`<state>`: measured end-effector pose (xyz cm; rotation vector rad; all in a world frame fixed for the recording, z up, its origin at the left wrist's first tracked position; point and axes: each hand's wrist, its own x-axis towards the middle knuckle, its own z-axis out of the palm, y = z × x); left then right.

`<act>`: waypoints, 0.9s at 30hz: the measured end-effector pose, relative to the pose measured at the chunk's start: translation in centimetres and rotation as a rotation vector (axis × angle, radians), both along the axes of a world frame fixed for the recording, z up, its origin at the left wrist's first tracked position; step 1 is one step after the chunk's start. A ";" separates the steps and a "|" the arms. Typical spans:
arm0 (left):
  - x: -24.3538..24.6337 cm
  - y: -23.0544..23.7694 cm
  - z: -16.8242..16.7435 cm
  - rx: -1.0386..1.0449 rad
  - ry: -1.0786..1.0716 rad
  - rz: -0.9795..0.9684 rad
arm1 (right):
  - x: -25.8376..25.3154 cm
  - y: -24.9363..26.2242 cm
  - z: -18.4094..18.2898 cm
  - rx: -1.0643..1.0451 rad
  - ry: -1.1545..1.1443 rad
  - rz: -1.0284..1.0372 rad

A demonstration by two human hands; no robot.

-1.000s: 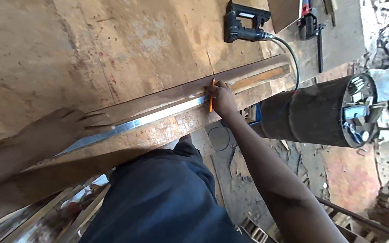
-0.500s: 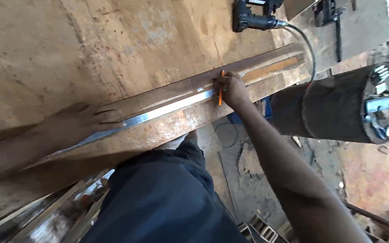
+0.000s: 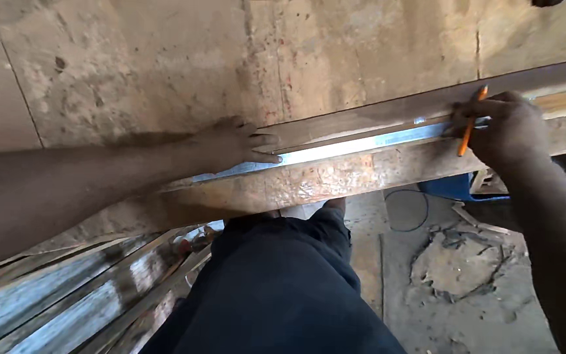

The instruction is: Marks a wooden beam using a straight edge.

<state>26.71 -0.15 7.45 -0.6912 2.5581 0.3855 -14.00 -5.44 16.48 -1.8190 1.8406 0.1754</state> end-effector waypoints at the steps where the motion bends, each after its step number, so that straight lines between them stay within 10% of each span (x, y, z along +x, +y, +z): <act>1: 0.2 -0.2 -0.1 0.001 0.013 -0.007 | 0.6 0.2 0.4 0.006 0.001 0.000; 8: 1.7 -1.0 -0.2 0.015 0.038 -0.073 | 3.0 -0.1 1.6 0.079 0.091 -0.037; 13: 2.1 -0.9 -0.2 0.026 0.004 -0.093 | -11.1 -4.6 -10.8 -0.197 -0.008 0.221; 27: 1.9 -0.3 0.1 0.050 0.008 0.005 | -11.7 -5.0 -11.3 -0.149 0.016 0.167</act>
